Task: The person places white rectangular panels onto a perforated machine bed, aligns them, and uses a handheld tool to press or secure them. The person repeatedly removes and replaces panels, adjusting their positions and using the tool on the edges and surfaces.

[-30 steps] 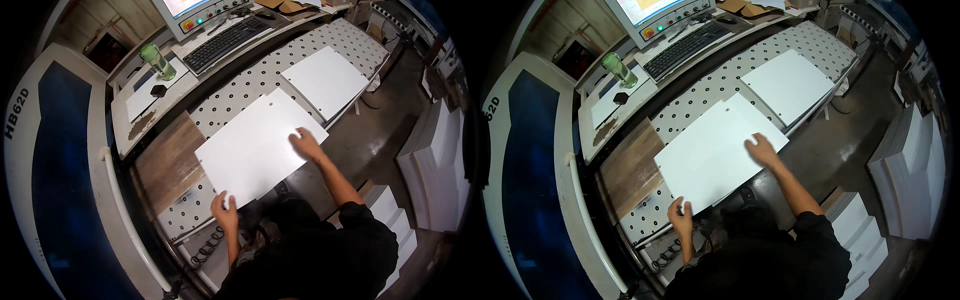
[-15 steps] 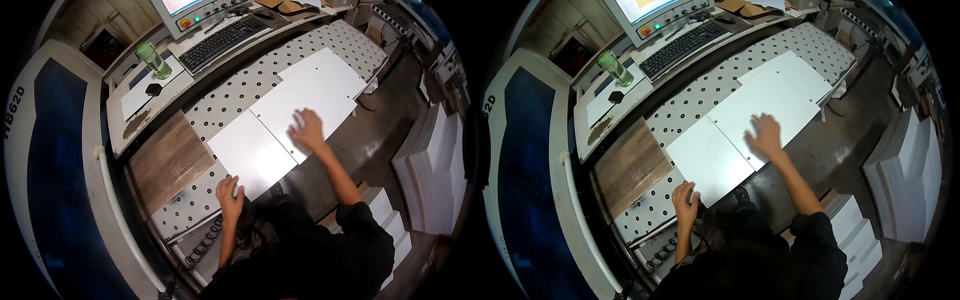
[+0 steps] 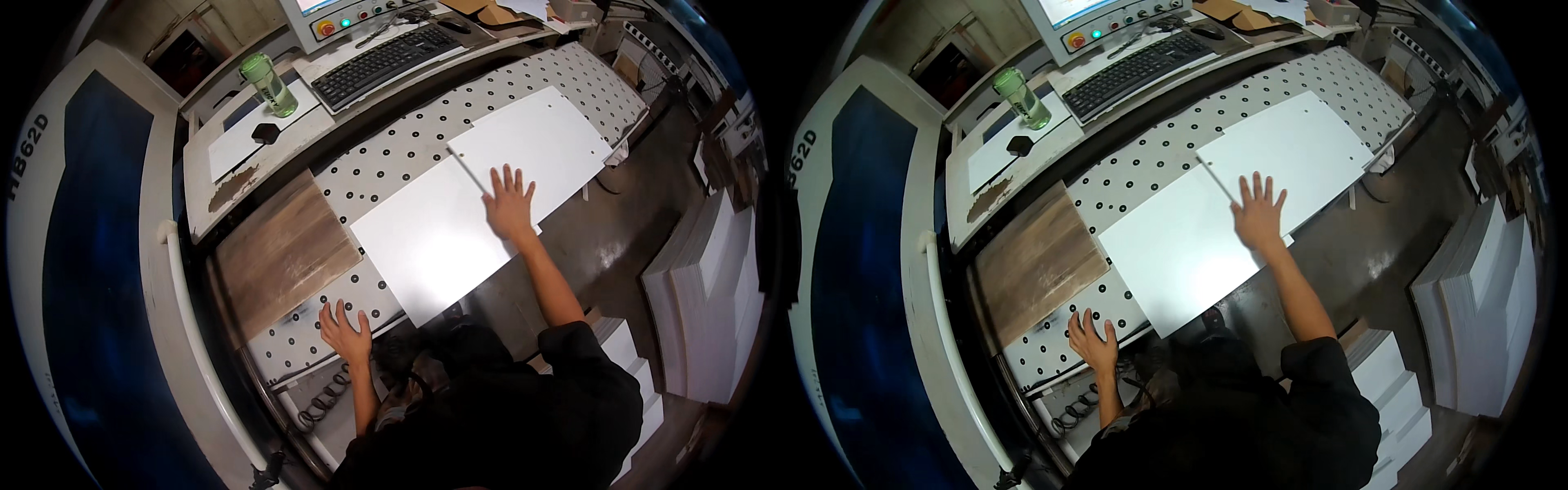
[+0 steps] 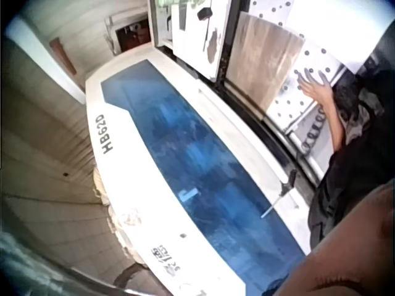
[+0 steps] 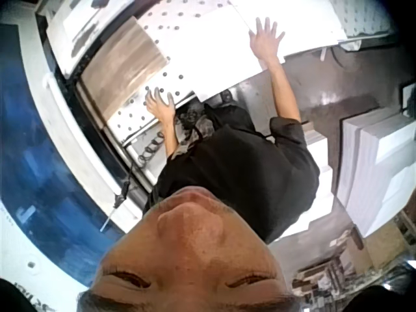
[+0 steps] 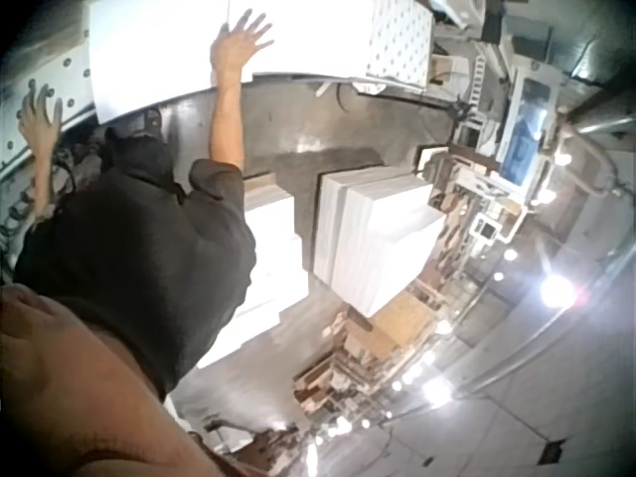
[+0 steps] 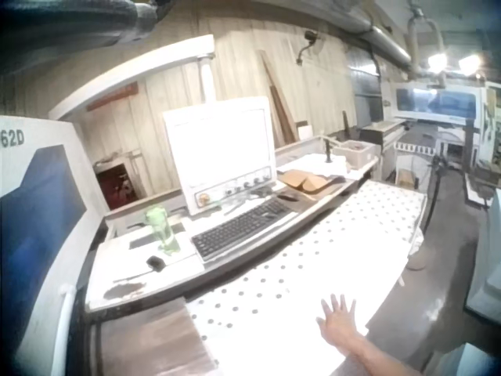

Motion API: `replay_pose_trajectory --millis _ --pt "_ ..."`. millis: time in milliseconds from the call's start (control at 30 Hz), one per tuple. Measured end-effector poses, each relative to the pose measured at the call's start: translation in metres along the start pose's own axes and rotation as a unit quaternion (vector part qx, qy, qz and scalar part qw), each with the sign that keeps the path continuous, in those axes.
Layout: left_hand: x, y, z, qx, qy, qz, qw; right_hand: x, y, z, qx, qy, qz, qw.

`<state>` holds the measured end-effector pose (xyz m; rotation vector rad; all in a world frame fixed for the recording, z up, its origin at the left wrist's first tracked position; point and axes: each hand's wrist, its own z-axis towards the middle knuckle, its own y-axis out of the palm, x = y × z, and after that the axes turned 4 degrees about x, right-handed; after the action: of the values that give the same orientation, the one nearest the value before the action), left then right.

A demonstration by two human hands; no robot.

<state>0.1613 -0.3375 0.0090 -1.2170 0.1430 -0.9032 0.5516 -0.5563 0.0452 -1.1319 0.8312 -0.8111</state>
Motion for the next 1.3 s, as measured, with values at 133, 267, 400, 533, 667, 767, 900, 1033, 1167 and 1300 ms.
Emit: replay_pose_trajectory --millis 133,267,400,533,667,767,900,1033,1167,1300 --pt "-0.002 0.004 -0.002 0.017 0.010 0.010 1.000 0.047 0.001 0.031 0.002 0.009 -0.013 1.000" --pt "0.001 0.003 -0.001 0.024 0.007 0.015 1.000 0.077 0.010 0.053 -0.007 0.005 -0.031 0.999" --pt "0.001 0.003 -0.001 0.027 0.006 0.015 0.999 0.088 0.020 0.064 0.011 -0.007 -0.030 0.999" --pt "-0.003 0.002 0.001 0.008 -0.018 -0.011 1.000 0.089 0.024 0.067 0.015 -0.002 -0.029 0.999" --pt "-0.013 0.004 0.017 0.025 -0.078 0.007 0.997 0.089 0.025 0.067 0.019 -0.003 -0.029 0.999" --pt "-0.039 0.005 0.041 -0.009 -0.147 0.050 0.988 0.088 0.024 0.068 0.019 0.002 -0.029 0.999" --pt "-0.064 0.005 0.070 -0.090 -0.225 0.081 0.967 0.091 0.023 0.071 0.020 0.006 -0.034 0.999" --pt "-0.093 0.008 0.078 -0.086 -0.228 0.109 0.964 0.081 0.018 0.067 0.054 0.001 0.001 0.999" --pt "-0.121 0.008 0.090 -0.064 -0.224 0.124 0.965 0.047 0.022 0.029 0.165 -0.114 0.188 0.961" --pt "-0.154 -0.007 0.102 -0.066 -0.243 0.125 0.960 -0.010 0.007 -0.024 0.129 -0.107 0.153 0.974"
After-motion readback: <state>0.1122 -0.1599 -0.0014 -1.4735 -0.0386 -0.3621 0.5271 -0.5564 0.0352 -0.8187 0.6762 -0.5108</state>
